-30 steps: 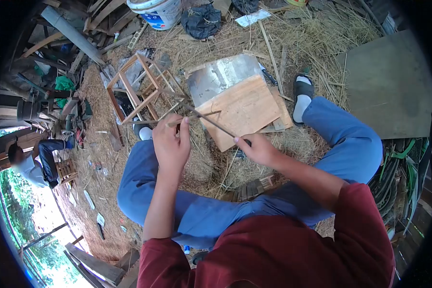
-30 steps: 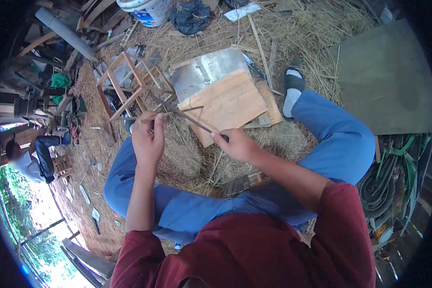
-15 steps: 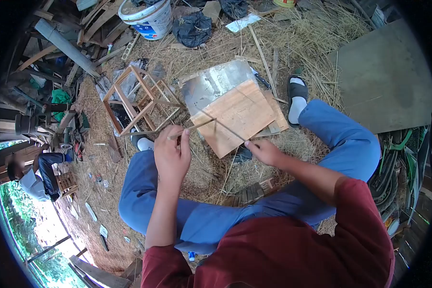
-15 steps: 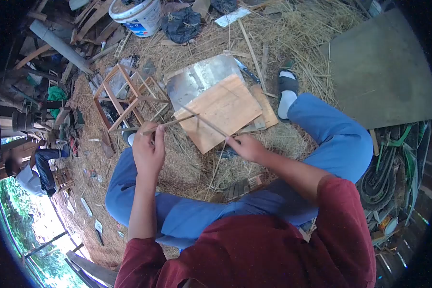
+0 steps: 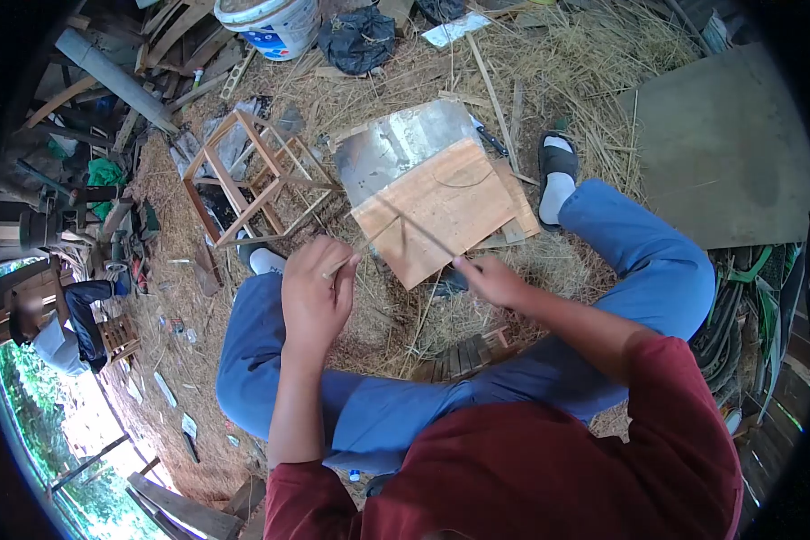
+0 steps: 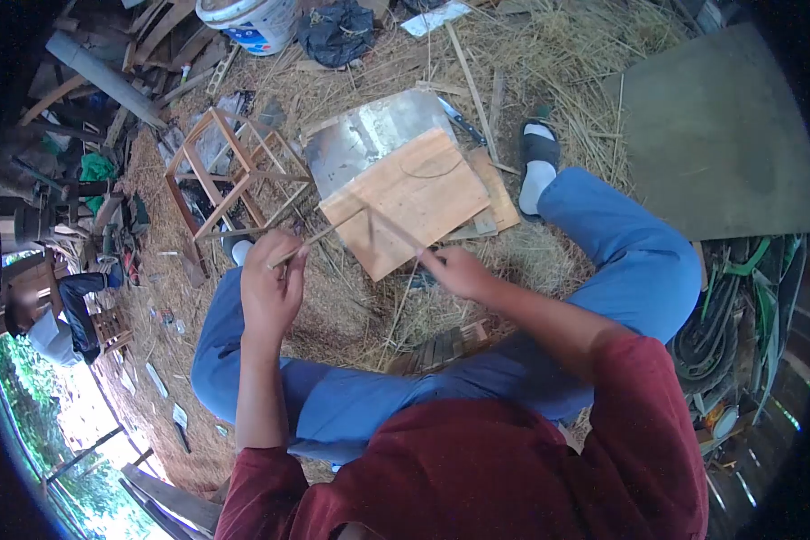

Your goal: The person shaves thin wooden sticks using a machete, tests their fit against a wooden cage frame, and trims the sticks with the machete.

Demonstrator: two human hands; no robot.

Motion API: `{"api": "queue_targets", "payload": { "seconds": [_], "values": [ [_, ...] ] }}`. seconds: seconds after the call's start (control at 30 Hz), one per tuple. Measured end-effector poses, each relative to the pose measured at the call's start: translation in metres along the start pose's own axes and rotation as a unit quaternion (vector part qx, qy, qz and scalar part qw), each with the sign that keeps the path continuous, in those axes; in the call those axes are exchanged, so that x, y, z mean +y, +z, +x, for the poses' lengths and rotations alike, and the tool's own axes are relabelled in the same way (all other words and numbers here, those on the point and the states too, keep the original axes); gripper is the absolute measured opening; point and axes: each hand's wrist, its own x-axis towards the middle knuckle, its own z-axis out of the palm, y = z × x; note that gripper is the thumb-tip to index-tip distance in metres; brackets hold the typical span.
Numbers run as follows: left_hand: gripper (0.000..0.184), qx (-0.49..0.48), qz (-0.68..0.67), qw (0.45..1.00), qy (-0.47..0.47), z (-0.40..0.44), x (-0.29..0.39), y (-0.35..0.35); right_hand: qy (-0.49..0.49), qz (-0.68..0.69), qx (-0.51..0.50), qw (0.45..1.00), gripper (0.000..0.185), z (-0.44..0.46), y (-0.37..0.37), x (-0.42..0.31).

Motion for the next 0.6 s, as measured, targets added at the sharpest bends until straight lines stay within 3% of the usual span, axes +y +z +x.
{"api": "queue_targets", "payload": {
  "seconds": [0.07,0.13,0.17,0.27,0.3,0.4,0.47,0.53,0.6],
  "values": [
    [0.008,0.0,-0.002,1.0,-0.007,-0.001,-0.001,-0.001,0.051,0.019,-0.013,0.998,0.062,0.003,-0.006,0.0],
    [0.008,0.002,-0.006,1.0,-0.02,0.002,-0.005,0.001,-0.018,-0.01,-0.014,1.0,0.062,-0.008,-0.002,-0.019],
    [0.008,-0.002,-0.01,1.0,-0.023,0.002,-0.006,0.001,-0.109,0.002,0.017,0.994,0.063,-0.021,0.004,-0.029],
    [0.008,-0.011,-0.024,0.999,-0.044,-0.001,-0.005,0.0,-0.142,0.005,0.008,0.99,0.062,-0.021,0.013,-0.008],
    [0.008,-0.008,-0.037,0.998,-0.05,0.0,-0.005,-0.001,-0.035,0.005,0.01,0.999,0.062,-0.014,0.011,-0.006],
    [0.007,-0.002,-0.017,0.999,-0.033,0.002,-0.011,-0.003,0.011,-0.038,0.001,0.999,0.061,-0.006,-0.006,-0.003],
    [0.007,0.0,-0.024,0.999,-0.024,0.002,-0.013,-0.002,-0.01,-0.007,0.002,1.0,0.062,-0.015,0.009,-0.002],
    [0.007,-0.003,-0.029,0.999,-0.023,0.0,-0.013,-0.004,-0.181,-0.007,0.045,0.982,0.062,-0.03,0.017,-0.011],
    [0.008,-0.036,-0.045,0.998,0.003,0.0,-0.013,-0.01,-0.164,0.014,0.025,0.986,0.061,-0.022,0.014,0.0]
  ]
}}
